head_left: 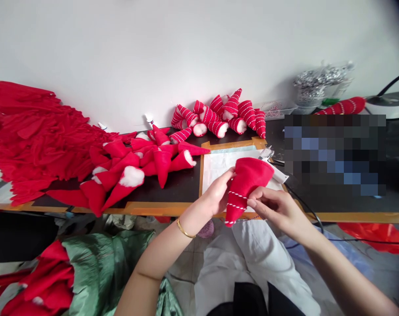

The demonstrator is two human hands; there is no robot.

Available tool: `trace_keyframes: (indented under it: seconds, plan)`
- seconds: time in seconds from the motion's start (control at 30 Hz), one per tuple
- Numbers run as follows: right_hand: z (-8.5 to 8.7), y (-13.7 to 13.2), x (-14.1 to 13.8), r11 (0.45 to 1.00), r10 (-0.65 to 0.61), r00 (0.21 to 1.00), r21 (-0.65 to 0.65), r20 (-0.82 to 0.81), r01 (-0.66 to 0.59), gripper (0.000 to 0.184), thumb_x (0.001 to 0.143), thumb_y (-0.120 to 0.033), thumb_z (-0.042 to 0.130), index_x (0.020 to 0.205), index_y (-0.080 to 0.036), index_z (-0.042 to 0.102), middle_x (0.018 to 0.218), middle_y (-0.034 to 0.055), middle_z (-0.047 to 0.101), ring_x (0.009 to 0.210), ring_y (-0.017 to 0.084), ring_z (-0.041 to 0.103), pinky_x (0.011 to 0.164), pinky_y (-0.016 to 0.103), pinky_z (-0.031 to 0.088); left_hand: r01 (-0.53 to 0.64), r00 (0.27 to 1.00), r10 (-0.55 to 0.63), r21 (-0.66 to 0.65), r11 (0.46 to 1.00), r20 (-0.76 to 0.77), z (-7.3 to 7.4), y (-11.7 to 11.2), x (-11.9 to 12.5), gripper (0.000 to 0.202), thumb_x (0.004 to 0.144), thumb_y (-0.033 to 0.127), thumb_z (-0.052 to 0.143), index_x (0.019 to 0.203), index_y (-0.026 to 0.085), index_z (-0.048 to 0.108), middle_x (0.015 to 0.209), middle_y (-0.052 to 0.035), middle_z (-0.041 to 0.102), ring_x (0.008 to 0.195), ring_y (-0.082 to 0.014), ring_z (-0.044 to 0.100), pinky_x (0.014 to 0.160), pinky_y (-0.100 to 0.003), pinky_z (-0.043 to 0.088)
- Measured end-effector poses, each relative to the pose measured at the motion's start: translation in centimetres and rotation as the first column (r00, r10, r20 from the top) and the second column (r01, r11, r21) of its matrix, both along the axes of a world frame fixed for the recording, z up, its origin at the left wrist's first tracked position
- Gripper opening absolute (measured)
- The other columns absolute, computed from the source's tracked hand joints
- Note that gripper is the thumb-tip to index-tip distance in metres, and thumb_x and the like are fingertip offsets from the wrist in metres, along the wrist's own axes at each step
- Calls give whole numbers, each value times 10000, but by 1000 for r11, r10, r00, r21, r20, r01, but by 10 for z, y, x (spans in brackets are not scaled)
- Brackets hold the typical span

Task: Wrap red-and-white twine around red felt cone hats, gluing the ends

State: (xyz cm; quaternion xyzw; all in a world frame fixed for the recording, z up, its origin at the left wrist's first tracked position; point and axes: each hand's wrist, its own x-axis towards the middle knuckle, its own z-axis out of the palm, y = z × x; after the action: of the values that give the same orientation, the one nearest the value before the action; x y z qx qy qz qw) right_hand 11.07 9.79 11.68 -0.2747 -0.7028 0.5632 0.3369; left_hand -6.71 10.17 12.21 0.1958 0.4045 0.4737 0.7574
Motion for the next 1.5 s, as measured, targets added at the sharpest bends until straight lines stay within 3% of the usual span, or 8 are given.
trace_keyframes:
  seconds: [0.1,0.27,0.47,0.7,1.03,1.23,1.4,1.5]
  plan:
    - [-1,0,-1,1000,18,1000,-3,-1,-18,337,960,-444,623,754,-177,615,599,-43,476,519,94,378,475,235,287,119,993,-119,38,992,-8,8,-2,0,292,839,474,676,797,184,685,634,-10,625,547,-148,558,557,-258,448]
    - [-2,0,0,1000,21,1000,3,17,-21,349,963,-446,620,739,-178,619,595,-43,467,519,94,367,472,235,283,267,951,-226,188,945,-213,20,-7,-1,144,747,298,791,814,200,708,715,-3,679,611,-137,594,597,-247,454]
    - [0,2,4,999,3,1000,-32,15,-3,354,956,-472,625,761,-177,611,616,-40,476,527,94,383,484,234,298,195,959,-170,96,976,-225,9,-7,-9,246,808,429,750,804,192,682,697,-1,657,552,-112,539,515,-238,400]
    - [1,2,7,997,-53,998,-62,31,54,423,905,-557,657,723,-178,608,590,-39,468,503,91,373,462,233,290,125,988,-113,116,985,-110,17,-8,-8,234,800,389,770,834,182,665,720,3,655,598,-124,579,606,-248,475]
    - [4,3,3,985,-144,990,-93,-6,143,436,825,-575,736,664,-175,676,600,13,616,535,122,482,499,245,376,58,998,-59,-82,995,-13,6,-9,0,199,839,339,633,889,153,685,694,-43,689,588,-172,619,586,-278,472]
    - [9,3,5,987,-142,987,-89,-81,135,375,872,-500,717,690,-180,648,601,-5,610,517,106,468,502,230,382,8,1000,-4,126,992,-30,4,-9,1,201,844,249,640,1042,236,608,751,31,675,610,-142,627,602,-238,480]
    - [2,2,3,994,-101,995,-45,-24,99,353,917,-472,674,723,-179,641,639,1,602,571,119,488,523,230,387,121,992,-115,126,985,-54,9,-14,2,361,829,450,721,1070,213,592,831,-22,703,704,-202,694,658,-300,537]
    - [-2,2,2,997,-72,997,-1,-3,72,365,935,-485,648,732,-182,631,647,-3,593,558,116,473,514,232,382,46,987,-25,133,990,-156,13,-15,6,538,691,263,880,1119,231,555,873,-7,721,740,-180,706,701,-282,544]
